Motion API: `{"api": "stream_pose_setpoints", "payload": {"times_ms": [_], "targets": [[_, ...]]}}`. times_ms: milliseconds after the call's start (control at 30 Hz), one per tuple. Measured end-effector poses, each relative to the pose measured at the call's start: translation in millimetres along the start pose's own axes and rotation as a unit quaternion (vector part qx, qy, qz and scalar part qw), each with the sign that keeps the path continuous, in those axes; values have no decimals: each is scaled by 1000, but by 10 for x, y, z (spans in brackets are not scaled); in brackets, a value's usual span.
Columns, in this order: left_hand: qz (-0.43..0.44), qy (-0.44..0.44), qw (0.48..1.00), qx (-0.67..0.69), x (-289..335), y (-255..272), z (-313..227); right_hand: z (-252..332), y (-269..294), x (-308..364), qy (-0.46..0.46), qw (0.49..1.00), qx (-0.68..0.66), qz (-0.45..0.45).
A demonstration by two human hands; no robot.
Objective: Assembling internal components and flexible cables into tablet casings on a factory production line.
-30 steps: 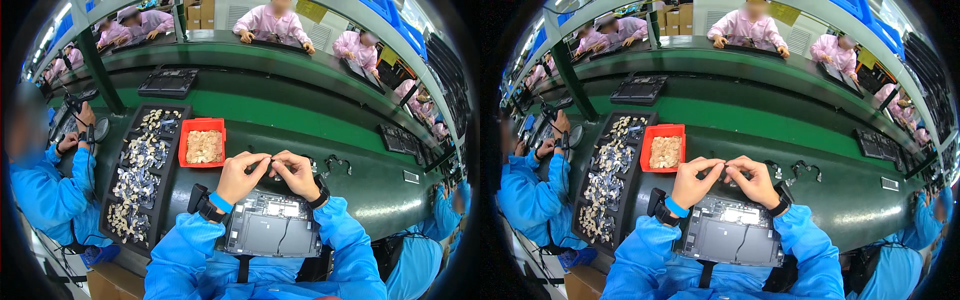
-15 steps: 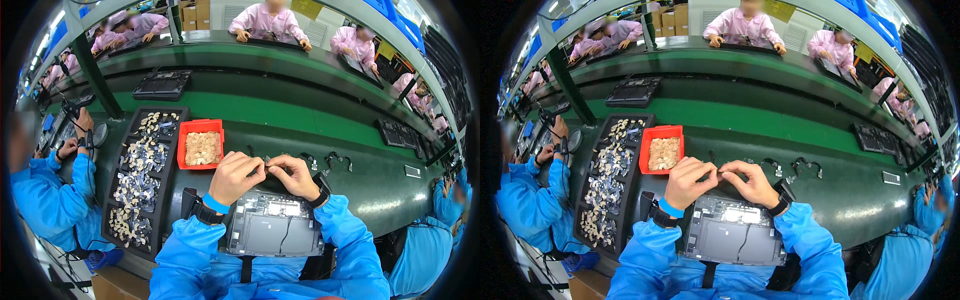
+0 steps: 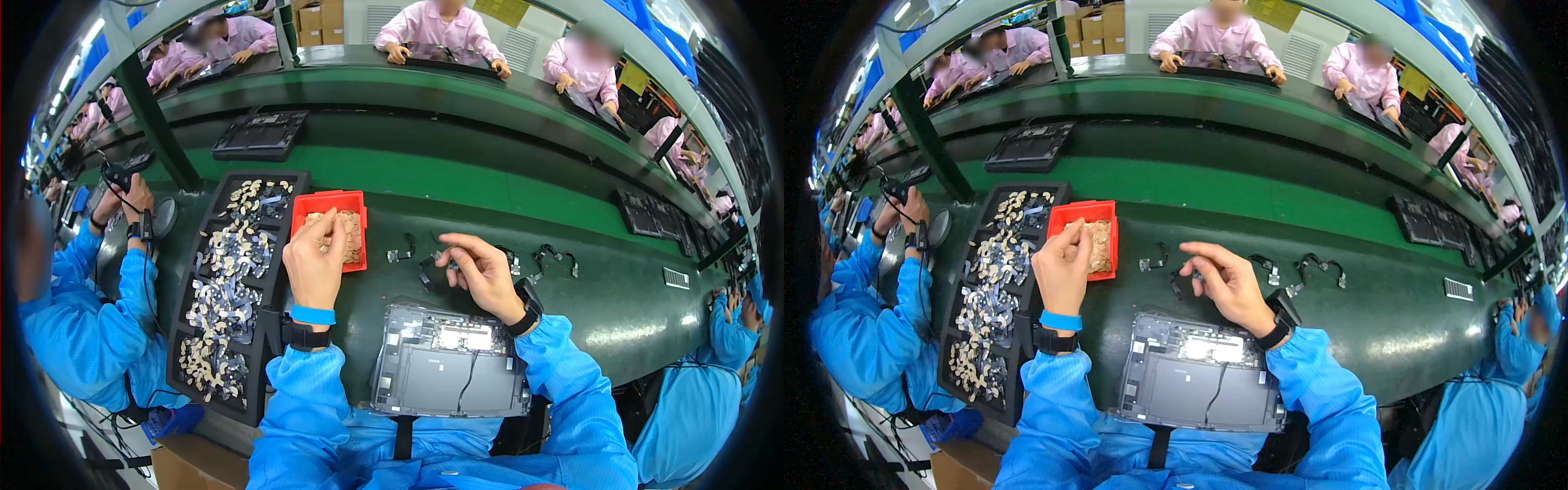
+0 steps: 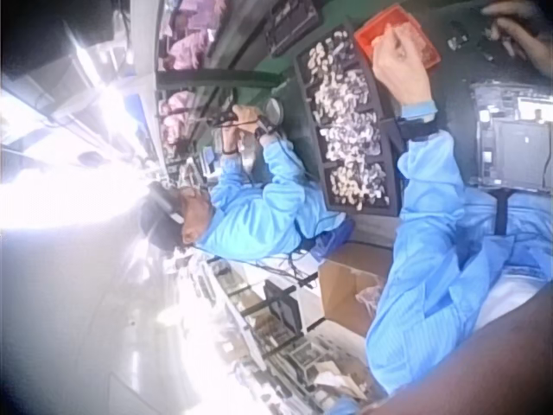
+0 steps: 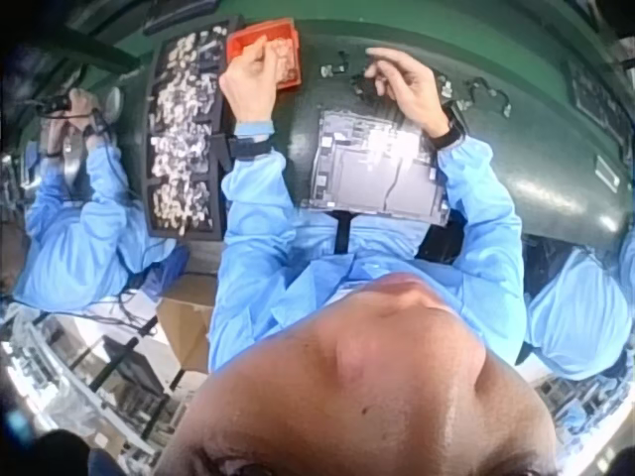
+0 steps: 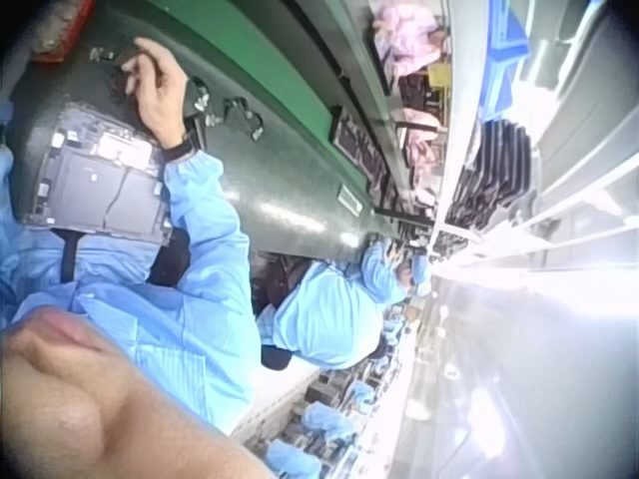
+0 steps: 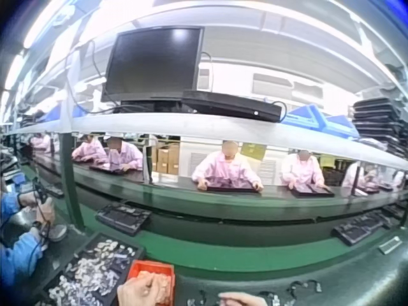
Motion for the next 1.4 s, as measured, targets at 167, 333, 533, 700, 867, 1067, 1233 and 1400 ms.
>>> {"api": "stream_pose_setpoints", "payload": {"times_ms": [167, 333, 533, 700, 867, 1067, 1233, 1400], "targets": [[-23, -168, 985, -9, 36, -107, -338, -34, 8, -17, 19, 1000, 17, -16], [136, -344, 928, 38, 391, -364, -710, -75, -43, -11, 36, 998, 56, 21], [165, -308, 936, 36, 459, -476, -652, 15, -102, 54, 40, 978, 199, 58], [184, -286, 938, 66, 430, -392, -629, 53, -149, 64, 95, 972, 204, 61], [203, -290, 932, 82, 410, -461, -638, 94, -104, 109, 131, 962, 235, 52], [215, -283, 934, 42, 367, -340, -644, 18, -210, 14, 229, 948, 210, 72], [207, -305, 929, 48, 352, -517, -710, 43, 3, 81, 242, 945, 215, 42], [41, -253, 965, -54, 122, 10, -299, 167, -133, 59, 215, 959, 184, 34]]}}
Point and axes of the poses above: each hand's wrist, its own x-axis away from the middle knuckle, its own y-axis out of the back of the hand, z = x × y, the point moved 4 cm from there along -x, towards the middle knuckle, and after that the axes turned 7 degrees about x, right-handed, at the moved point
